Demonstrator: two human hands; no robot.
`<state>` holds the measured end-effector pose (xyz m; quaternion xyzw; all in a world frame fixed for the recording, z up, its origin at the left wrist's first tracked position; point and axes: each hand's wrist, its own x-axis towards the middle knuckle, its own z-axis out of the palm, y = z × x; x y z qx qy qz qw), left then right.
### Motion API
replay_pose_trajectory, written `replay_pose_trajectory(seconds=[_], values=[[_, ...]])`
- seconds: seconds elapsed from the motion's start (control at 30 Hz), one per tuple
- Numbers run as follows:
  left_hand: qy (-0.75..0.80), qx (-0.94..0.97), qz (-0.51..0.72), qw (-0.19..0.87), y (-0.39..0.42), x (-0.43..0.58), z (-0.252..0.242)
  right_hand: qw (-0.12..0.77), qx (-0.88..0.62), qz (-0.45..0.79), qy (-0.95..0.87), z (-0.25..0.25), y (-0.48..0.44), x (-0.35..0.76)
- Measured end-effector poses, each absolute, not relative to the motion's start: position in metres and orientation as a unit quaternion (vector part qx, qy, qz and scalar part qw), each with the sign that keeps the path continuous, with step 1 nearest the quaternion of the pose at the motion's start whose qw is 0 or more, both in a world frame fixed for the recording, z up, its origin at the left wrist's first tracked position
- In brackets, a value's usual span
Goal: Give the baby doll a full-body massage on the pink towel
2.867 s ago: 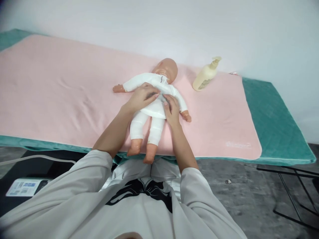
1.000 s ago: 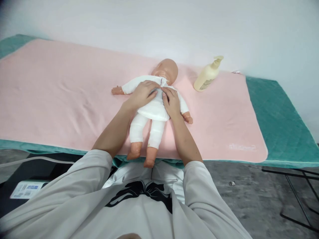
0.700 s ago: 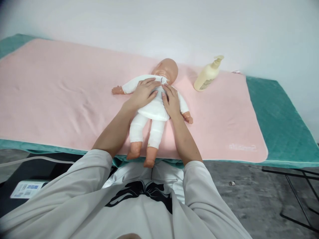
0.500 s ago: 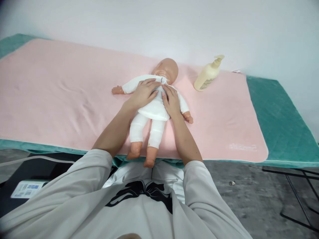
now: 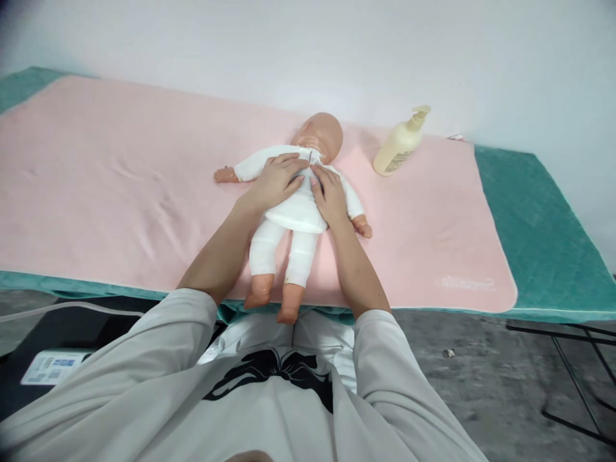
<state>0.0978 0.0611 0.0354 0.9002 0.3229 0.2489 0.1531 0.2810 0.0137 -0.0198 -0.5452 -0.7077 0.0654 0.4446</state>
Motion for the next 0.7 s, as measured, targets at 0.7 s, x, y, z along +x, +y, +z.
replay_pose_trajectory(seconds=[0.7], values=[[0.308, 0.858, 0.360, 0.200, 0.046, 0.066, 0.048, 0.570, -0.516, 0.049, -0.637, -0.005, -0.015, 0.284]])
